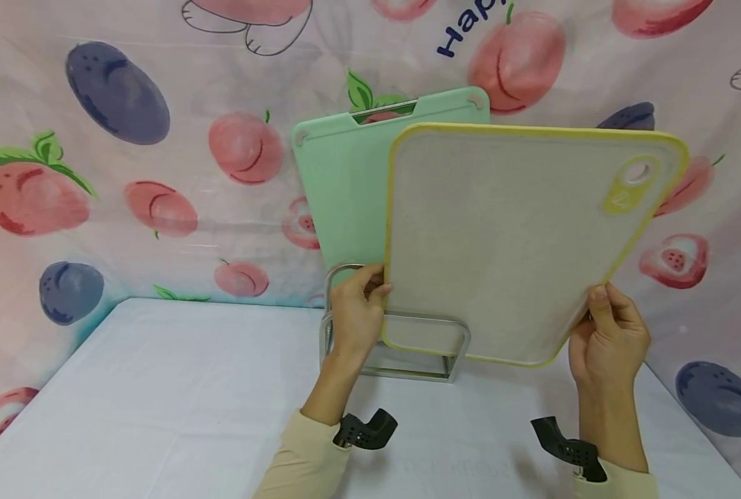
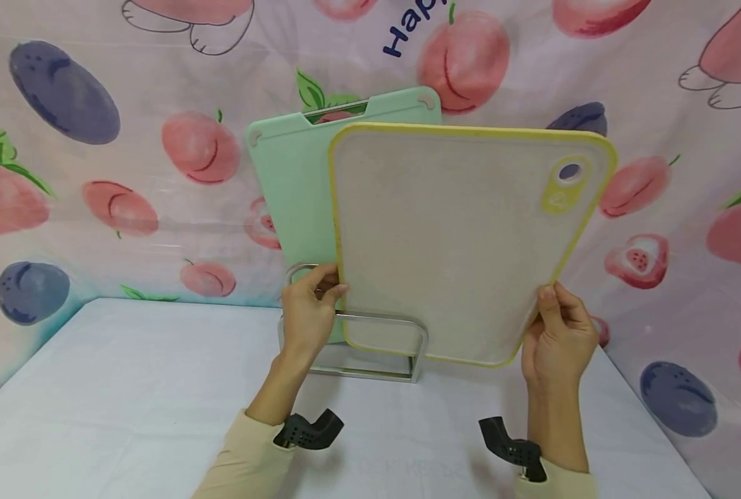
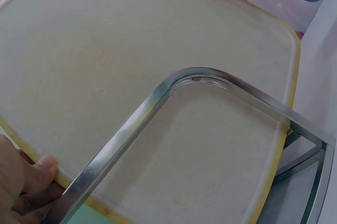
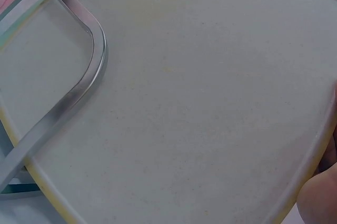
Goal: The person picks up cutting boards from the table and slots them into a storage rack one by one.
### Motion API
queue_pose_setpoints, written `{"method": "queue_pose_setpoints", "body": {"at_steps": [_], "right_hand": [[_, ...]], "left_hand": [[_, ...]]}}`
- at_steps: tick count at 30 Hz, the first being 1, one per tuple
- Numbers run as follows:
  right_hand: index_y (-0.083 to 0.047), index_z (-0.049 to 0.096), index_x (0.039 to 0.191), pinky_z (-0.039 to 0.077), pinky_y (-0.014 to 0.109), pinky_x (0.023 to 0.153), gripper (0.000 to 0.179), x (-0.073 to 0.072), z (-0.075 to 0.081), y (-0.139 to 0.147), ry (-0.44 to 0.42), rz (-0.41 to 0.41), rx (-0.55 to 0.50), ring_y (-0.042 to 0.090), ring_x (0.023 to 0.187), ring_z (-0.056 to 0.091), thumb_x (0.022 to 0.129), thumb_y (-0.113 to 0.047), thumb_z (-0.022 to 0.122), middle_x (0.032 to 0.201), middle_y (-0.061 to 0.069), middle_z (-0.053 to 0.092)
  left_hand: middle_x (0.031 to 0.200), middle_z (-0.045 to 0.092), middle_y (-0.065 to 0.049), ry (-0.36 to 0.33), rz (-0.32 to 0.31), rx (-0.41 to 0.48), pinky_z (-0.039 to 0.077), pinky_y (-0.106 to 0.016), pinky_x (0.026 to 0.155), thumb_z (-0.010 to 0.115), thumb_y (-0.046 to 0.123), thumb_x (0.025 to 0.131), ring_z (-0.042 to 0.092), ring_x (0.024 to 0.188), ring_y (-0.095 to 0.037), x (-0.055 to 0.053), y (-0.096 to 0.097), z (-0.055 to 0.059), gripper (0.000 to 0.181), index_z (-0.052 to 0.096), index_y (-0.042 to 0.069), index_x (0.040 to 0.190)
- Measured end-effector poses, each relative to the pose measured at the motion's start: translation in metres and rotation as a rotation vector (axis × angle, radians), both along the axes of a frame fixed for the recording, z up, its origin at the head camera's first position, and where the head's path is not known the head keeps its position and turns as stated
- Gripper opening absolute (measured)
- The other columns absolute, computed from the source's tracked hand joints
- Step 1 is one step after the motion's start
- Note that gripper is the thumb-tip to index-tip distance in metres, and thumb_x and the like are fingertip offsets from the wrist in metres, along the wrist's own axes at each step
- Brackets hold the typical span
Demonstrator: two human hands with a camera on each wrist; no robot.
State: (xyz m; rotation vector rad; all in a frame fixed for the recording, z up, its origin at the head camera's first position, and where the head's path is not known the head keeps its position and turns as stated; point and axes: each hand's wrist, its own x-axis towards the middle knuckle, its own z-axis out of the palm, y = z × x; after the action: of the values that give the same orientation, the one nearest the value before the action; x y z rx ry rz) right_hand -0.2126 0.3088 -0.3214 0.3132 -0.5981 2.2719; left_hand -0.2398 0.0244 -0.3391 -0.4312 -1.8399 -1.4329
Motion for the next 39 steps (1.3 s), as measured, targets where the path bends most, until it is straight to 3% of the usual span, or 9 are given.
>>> {"method": "queue_pose_setpoints", "body": {"at_steps": [17, 27, 39], "right_hand": [[0.023, 0.063, 0.089, 0.053, 0.031, 0.067, 0.012, -0.001, -0.001, -0.007, 0.002, 0.027, -0.016, 0.028, 0.072, 0.059, 0.079, 0.025, 0.058, 0.077, 0.023, 0.060], [0.018, 0.066, 0.087, 0.052, 0.030, 0.068, 0.013, -0.002, -0.002, -0.012, 0.003, 0.053, 0.007, 0.027, 0.073, 0.060, 0.075, 0.021, 0.066, 0.076, 0.020, 0.062], [0.017, 0.066, 0.084, 0.053, 0.029, 0.065, 0.009, -0.003, -0.002, -0.020, -0.017, 0.062, -0.023, 0.025, 0.071, 0.062, 0.077, 0.022, 0.062, 0.078, 0.020, 0.063]], "left_hand": [[0.078, 0.069, -0.013, -0.023, 0.016, 0.028, 0.052, -0.030, 0.058, 0.073, -0.011, 0.074, 0.064, 0.065, -0.022, 0.000, -0.006, 0.001, 0.021, 0.071, -0.006, 0.094], [0.080, 0.069, -0.015, -0.060, 0.033, 0.035, 0.053, -0.032, 0.060, 0.073, -0.011, 0.074, 0.065, 0.068, -0.024, -0.001, -0.011, 0.001, 0.022, 0.070, -0.008, 0.096], [0.083, 0.068, -0.015, -0.079, 0.027, 0.054, 0.054, -0.033, 0.062, 0.073, -0.010, 0.076, 0.065, 0.071, -0.025, -0.003, -0.018, -0.001, 0.024, 0.070, -0.008, 0.099]]}}
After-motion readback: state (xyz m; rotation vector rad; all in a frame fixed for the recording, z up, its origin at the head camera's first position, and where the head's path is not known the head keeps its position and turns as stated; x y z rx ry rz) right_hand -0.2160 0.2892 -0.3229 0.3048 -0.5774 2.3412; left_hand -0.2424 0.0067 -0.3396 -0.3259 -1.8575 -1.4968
